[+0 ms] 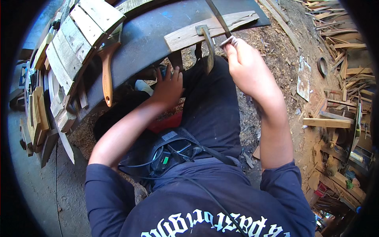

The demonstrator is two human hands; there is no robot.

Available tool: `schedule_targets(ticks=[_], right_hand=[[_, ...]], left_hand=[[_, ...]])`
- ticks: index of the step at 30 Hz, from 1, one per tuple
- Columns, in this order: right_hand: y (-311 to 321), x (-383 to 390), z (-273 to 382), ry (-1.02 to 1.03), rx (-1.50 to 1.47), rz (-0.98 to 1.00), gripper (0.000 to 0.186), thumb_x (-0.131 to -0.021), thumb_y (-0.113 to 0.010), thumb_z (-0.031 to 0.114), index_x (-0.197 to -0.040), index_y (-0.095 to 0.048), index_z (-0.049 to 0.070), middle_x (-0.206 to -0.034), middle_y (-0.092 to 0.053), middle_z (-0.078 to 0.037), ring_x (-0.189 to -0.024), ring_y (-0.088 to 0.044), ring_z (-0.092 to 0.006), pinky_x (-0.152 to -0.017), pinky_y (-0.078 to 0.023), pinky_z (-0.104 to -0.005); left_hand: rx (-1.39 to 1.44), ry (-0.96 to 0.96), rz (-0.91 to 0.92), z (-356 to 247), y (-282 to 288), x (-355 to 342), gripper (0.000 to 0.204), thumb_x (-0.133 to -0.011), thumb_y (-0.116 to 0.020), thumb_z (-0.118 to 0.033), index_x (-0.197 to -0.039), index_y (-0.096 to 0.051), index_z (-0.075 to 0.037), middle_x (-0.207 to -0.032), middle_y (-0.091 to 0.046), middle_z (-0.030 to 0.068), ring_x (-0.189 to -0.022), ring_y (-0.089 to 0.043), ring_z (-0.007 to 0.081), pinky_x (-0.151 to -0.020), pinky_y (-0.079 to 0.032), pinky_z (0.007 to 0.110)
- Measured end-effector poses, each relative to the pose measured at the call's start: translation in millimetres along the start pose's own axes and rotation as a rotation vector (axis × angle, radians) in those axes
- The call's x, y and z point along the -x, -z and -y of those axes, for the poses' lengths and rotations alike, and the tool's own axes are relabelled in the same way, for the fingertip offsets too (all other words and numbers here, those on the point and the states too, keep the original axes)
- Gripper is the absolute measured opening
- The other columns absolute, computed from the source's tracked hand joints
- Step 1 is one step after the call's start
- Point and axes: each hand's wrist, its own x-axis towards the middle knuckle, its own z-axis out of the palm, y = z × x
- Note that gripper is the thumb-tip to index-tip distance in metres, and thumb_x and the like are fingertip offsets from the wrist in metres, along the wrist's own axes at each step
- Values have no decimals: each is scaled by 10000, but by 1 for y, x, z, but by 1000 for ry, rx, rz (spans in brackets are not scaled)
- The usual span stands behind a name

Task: The person is sharpening a tool using a small rectangular sharpening stone.

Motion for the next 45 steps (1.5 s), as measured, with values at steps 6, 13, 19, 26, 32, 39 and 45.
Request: schedule_targets(ticks=[6,13,19,26,32,39,45], right_hand=[[25,69,2,-137,3,94,138,-1034,-513,101,-1031,-551,-32,-830,-672,-313,-843,-671,-513,-680,-524,-569],[21,10,13,-122,-4,137,235,-1058,-480,178,-1030,-582,-32,-905,-677,-328,-897,-660,-522,-750,-531,-552],[34,37,19,-249,20,164,273,-1065,-458,205,-1058,-590,-34,-940,-683,-326,-945,-650,-523,-787,-523,-561],[13,55,14,-232,-39,75,254,-1056,-489,184,-1062,-575,-55,-908,-674,-325,-904,-649,-526,-733,-517,-559],[8,11,9,-117,-4,16,254,-1058,-482,191,-1041,-579,-43,-874,-672,-321,-883,-654,-520,-716,-521,-558],[18,52,8,-184,45,71,212,-1057,-474,155,-1055,-573,-33,-851,-682,-313,-855,-674,-509,-718,-532,-561],[38,24,30,-173,8,171,276,-1068,-451,182,-1101,-611,-40,-928,-684,-311,-929,-675,-490,-790,-537,-527]], left_hand=[[824,-176,382,20,106,95,412,-996,-615,-293,-1340,-617,-67,-1276,-661,193,-1147,-665,378,-978,-545,460],[837,-259,-160,28,220,106,261,-897,-743,-149,-1144,-719,-68,-1001,-729,112,-844,-719,274,-749,-578,355],[580,-117,-655,33,232,31,452,-792,-816,-149,-1220,-683,-86,-1066,-652,103,-987,-646,286,-857,-522,405],[467,-174,-719,37,189,-34,509,-722,-842,-142,-1205,-681,-133,-1134,-590,77,-1062,-589,280,-914,-488,421],[602,-200,-761,36,185,-40,438,-726,-807,-46,-1146,-722,-139,-999,-575,69,-953,-578,267,-872,-498,412],[531,-201,-737,37,188,-36,413,-724,-848,-122,-1111,-729,-207,-1000,-581,27,-949,-584,221,-831,-453,379],[519,-178,-758,38,183,-29,398,-721,-843,-121,-1091,-725,-210,-1018,-594,21,-964,-591,227,-866,-452,390]])
